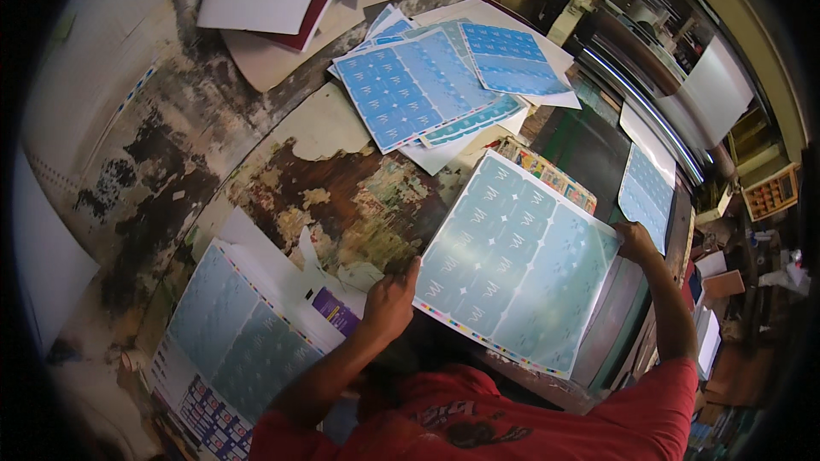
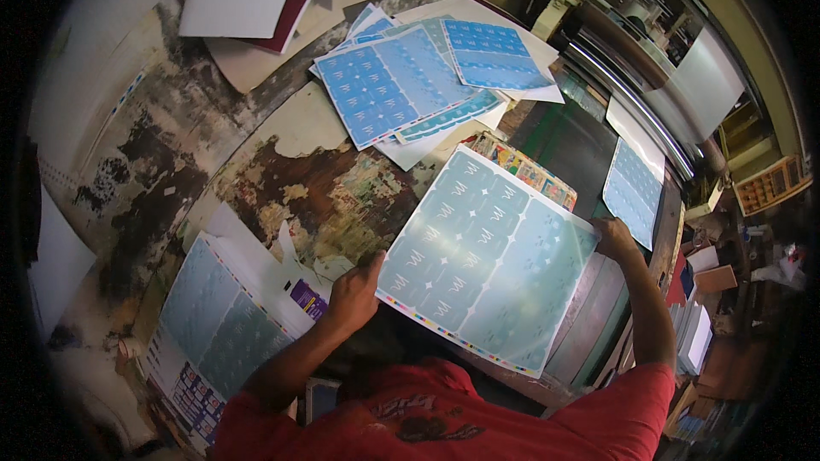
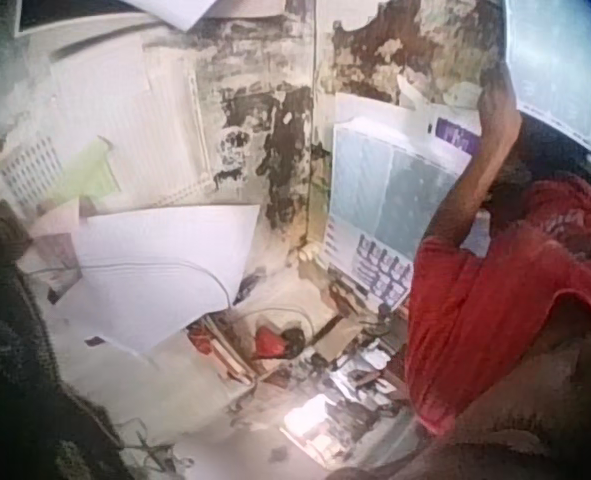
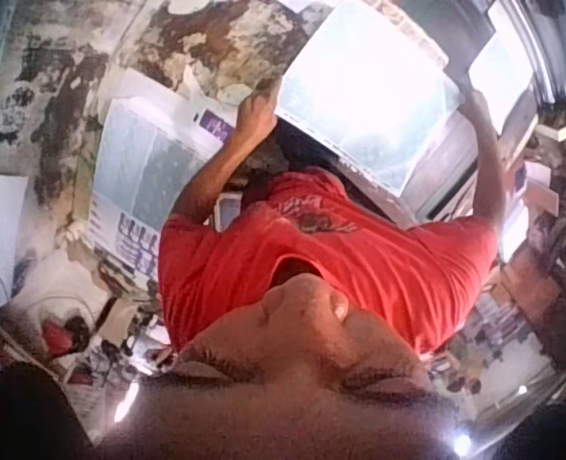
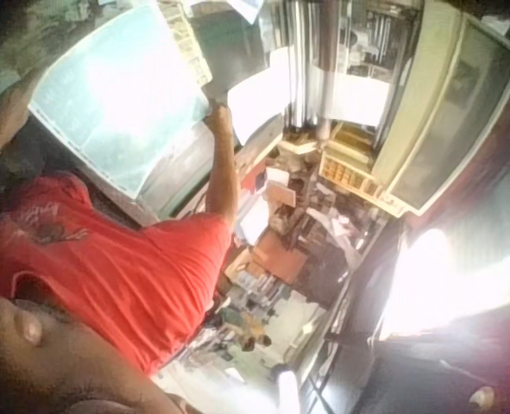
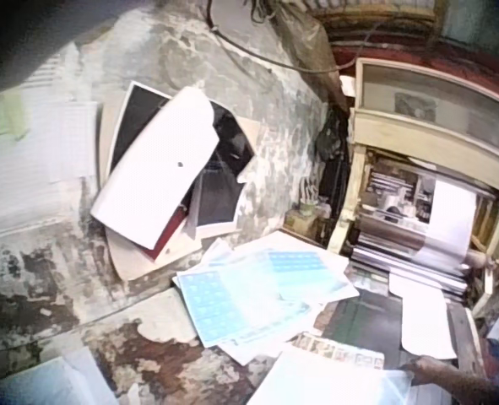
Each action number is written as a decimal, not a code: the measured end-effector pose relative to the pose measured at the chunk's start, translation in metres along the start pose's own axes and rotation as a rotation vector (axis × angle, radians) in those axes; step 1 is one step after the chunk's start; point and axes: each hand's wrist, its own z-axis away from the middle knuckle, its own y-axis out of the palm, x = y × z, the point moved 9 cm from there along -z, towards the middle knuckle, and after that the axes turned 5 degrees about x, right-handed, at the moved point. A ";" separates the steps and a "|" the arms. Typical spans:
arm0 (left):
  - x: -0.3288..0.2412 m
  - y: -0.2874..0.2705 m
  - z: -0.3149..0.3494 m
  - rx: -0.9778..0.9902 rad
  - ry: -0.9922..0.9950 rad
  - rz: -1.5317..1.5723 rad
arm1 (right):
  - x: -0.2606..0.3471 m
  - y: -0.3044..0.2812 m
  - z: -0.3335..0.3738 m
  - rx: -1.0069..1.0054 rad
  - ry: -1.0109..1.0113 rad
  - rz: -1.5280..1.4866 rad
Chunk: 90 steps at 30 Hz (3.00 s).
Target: The person picks up a stack of paper and then individually picks up printed blue sheets, placing them onto the stack and aligning the edges by hand.
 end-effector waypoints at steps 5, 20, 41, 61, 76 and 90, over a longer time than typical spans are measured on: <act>-0.006 -0.025 0.037 0.045 -0.074 0.170 | -0.023 -0.038 0.021 -0.186 0.210 0.272; -0.120 -0.204 0.360 -0.029 0.949 2.057 | 0.635 0.121 0.089 0.140 -0.597 -0.791; 0.192 0.047 0.555 -0.420 -1.244 0.357 | 0.682 0.165 0.067 0.237 -0.520 -0.125; 0.184 0.065 0.590 -0.843 -1.269 0.697 | 0.637 0.180 0.048 0.202 -0.289 -0.610; 0.168 0.150 0.625 -1.581 -0.970 1.416 | 0.608 0.265 0.138 0.271 -0.160 -1.568; 0.106 0.041 0.512 -0.811 -0.761 -0.263 | 0.614 0.246 0.134 0.129 -0.040 -1.533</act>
